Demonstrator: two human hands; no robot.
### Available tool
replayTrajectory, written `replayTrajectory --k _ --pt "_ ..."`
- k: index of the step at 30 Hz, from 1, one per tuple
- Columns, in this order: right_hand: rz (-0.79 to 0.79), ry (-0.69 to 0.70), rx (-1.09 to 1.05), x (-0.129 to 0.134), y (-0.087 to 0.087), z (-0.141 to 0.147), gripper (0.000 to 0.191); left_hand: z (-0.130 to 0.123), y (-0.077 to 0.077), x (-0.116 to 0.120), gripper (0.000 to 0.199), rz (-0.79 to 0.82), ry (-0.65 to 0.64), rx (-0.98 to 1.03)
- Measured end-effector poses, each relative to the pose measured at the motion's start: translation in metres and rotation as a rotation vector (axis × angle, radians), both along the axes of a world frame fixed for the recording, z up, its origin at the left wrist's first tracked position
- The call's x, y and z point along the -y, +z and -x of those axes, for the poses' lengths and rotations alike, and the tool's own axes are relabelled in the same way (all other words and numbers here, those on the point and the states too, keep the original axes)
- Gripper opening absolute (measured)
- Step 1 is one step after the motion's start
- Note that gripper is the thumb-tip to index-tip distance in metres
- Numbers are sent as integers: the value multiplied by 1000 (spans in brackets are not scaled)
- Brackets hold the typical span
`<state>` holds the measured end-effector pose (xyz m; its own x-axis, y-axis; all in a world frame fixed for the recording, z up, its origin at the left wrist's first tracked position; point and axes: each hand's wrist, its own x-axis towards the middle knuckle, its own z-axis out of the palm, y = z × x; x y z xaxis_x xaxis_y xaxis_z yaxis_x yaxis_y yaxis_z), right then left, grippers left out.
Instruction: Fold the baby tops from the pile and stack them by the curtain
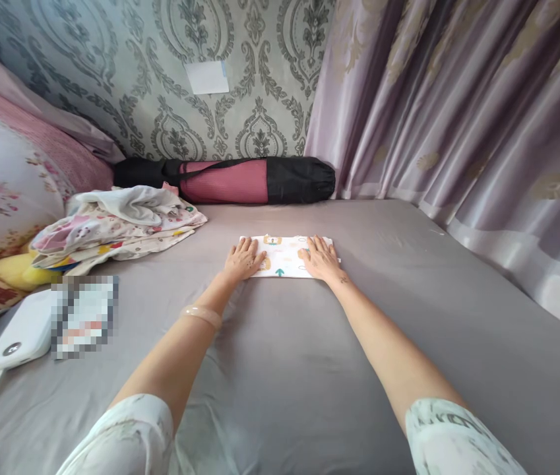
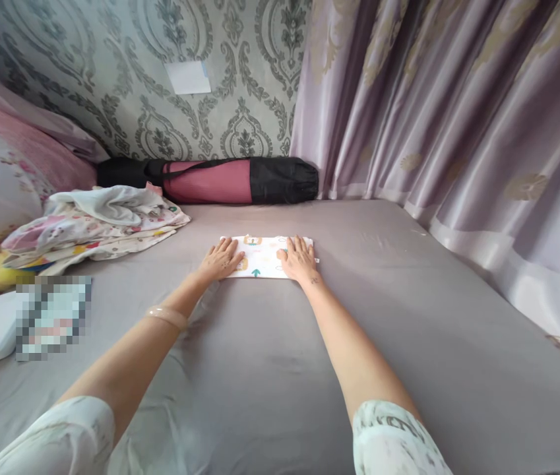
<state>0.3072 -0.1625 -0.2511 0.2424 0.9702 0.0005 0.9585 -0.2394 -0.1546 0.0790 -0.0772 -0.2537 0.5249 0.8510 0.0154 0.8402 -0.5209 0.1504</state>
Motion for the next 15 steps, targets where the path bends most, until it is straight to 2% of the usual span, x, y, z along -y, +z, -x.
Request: replayTrajectory --k 6,9,15 --pt "-73 -1 23 -6 9 14 59 -19 10 8 59 -111 18 19" --pt "-83 8 18 -7 4 21 58 -27 5 16 59 -119 -33 30" --pt "-97 9 14 -6 -7 22 56 -26 -6 18 61 -92 -42 37"
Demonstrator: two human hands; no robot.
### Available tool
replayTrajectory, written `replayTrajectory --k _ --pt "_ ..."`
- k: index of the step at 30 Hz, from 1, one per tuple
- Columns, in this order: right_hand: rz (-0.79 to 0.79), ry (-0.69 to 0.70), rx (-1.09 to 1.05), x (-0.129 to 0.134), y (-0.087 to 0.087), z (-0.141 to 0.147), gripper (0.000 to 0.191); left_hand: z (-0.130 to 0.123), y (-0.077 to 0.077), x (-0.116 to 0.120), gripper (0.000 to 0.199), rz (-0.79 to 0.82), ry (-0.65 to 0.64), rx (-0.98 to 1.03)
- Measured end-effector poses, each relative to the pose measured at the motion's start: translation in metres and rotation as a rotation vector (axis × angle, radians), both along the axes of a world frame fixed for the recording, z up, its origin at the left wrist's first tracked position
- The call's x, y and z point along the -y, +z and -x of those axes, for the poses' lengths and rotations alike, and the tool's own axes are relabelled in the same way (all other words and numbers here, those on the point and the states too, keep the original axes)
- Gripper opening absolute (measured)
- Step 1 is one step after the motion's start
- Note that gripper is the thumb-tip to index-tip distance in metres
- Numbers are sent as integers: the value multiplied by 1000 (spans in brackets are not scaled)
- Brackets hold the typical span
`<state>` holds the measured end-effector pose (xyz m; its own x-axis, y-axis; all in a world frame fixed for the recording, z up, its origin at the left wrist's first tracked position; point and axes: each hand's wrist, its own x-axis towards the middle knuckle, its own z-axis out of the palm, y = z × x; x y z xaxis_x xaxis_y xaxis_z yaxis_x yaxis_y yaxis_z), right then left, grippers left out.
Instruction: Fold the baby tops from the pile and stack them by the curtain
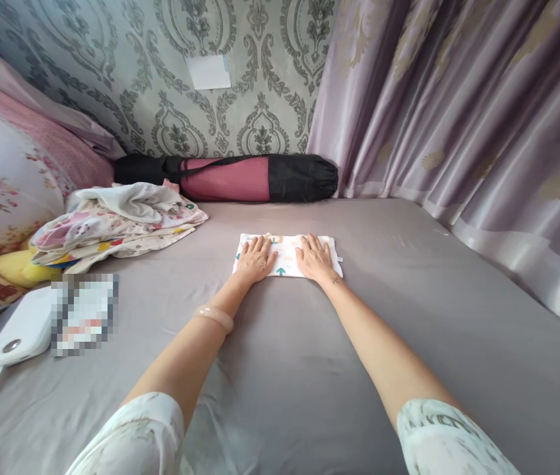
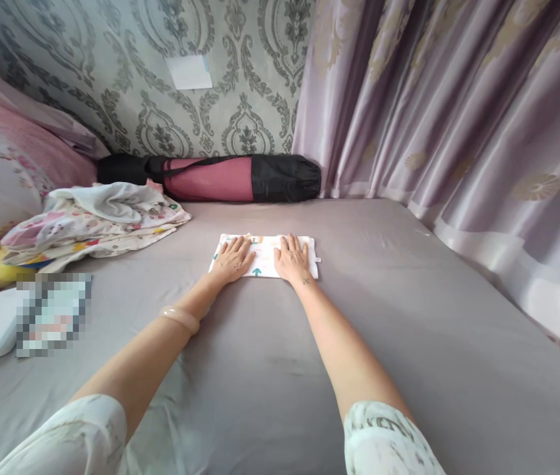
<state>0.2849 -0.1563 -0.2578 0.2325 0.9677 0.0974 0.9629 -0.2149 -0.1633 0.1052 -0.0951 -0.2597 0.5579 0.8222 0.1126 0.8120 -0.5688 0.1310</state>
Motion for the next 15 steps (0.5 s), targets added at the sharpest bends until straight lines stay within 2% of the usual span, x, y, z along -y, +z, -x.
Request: replayTrajectory --k 8,11,15 --pt "39 -8 -34 -2 6 0 56 0 5 -4 58 28 -7 7" --pt "53 -4 -51 -5 13 5 55 -9 8 -4 56 38 17 22" --pt "-17 42 -60 -8 15 16 54 -28 5 2 58 12 0 70"
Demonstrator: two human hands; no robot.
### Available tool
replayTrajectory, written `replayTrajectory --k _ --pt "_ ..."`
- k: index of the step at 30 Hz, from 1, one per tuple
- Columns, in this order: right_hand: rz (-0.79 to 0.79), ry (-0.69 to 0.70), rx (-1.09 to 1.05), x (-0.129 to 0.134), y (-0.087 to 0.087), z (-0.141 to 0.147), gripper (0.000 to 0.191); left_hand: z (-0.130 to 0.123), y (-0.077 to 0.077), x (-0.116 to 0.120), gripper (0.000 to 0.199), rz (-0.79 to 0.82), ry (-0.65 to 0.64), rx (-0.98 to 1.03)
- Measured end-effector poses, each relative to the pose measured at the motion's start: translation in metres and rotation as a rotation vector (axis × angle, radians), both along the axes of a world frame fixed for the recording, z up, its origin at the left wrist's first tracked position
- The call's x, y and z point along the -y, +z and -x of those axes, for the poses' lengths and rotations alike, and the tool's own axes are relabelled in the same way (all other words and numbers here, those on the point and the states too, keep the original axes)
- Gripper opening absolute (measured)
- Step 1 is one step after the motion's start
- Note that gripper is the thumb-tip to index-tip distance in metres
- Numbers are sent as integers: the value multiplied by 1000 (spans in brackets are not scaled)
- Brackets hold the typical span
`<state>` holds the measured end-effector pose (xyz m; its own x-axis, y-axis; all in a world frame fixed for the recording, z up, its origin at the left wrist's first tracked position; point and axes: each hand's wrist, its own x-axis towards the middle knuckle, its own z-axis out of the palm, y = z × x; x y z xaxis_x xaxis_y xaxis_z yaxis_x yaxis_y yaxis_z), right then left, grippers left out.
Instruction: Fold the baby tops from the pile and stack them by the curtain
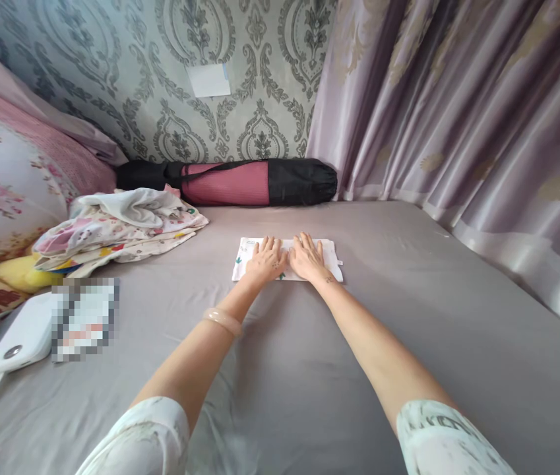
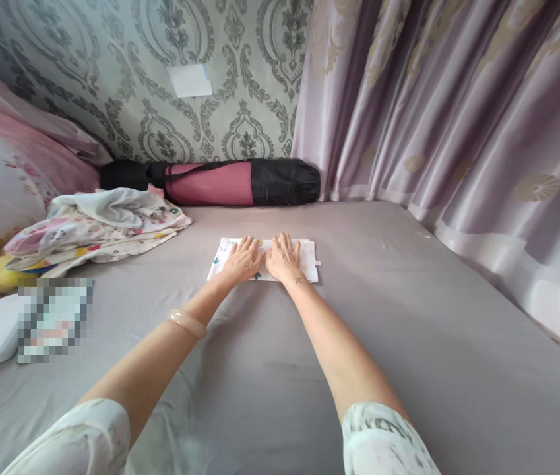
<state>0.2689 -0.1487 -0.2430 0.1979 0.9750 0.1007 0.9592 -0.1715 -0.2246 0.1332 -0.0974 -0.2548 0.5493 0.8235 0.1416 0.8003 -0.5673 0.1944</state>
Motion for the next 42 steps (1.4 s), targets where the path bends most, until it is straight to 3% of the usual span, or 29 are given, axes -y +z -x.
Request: replayTrajectory --k 7,13,17,22,27,34,42 --pt "-22 -2 28 0 -16 5 54 -8 -18 6 59 -3 -21 -20" --pt "-17 6 33 1 -15 4 54 -6 -14 5 59 12 -34 -13" --pt "7 0 17 -2 -8 5 54 10 -5 9 53 -31 -59 -18" --pt "-17 47 -13 -11 3 22 55 51 4 15 46 -89 -1 -44" --pt "-18 76 -5 -14 -8 38 56 79 -2 11 44 -60 35 25" --pt "-9 69 23 -14 -17 38 57 84 -13 4 45 -52 30 137" --pt "47 67 3 -24 -3 46 57 86 -15 5 51 -60 89 220"
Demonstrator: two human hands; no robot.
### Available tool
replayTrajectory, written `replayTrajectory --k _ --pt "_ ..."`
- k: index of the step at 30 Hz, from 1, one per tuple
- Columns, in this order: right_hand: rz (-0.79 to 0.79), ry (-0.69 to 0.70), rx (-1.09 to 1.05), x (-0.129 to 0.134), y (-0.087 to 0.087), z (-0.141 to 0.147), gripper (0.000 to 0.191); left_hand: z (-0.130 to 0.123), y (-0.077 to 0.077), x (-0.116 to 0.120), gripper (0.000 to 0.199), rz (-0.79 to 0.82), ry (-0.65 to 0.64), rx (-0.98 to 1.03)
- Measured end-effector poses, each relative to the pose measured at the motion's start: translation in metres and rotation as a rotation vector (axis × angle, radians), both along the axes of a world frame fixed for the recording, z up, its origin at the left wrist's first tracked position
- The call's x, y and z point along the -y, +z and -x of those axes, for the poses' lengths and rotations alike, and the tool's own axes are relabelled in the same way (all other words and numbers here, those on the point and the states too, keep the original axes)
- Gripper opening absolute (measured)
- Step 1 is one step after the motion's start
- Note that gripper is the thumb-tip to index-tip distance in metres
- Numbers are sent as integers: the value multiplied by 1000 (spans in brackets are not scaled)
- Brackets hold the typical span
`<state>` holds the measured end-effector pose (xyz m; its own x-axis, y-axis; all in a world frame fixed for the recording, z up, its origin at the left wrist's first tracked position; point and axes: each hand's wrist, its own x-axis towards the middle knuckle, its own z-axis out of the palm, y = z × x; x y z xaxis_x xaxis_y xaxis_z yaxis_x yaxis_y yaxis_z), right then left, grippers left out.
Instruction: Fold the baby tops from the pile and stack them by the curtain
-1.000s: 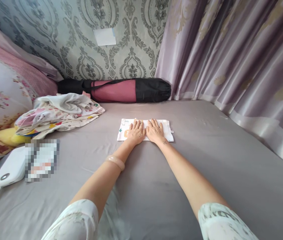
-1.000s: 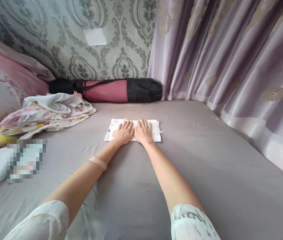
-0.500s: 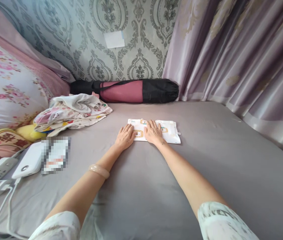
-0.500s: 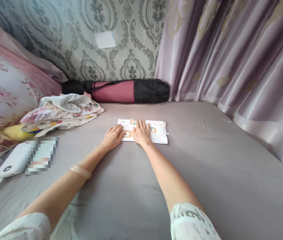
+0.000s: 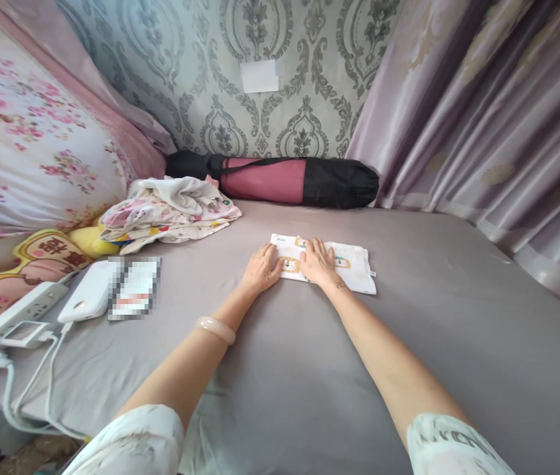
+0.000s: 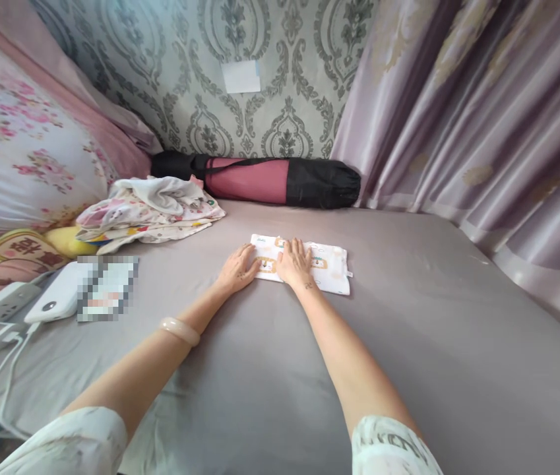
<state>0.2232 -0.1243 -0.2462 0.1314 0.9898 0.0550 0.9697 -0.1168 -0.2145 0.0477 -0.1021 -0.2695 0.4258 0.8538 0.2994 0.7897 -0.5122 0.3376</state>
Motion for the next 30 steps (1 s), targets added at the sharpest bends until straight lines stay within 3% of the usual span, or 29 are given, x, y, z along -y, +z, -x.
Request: replayTrajectory --k 3,7,13,24,30 --pt "-24 58 -15 -6 3 13 58 2 -2 -3 48 -23 15 61" --pt "-43 87 -10 -10 -4 26 60 4 -4 -6 45 -24 41 107" --pt "-46 89 23 -10 -13 27 60 5 -13 -12 40 -62 46 175" --pt "2 76 6 -17 1 37 58 6 -18 -16 30 -89 74 230" --pt "-91 79 12 -22 -10 53 59 9 -18 -18 44 -10 138 266"
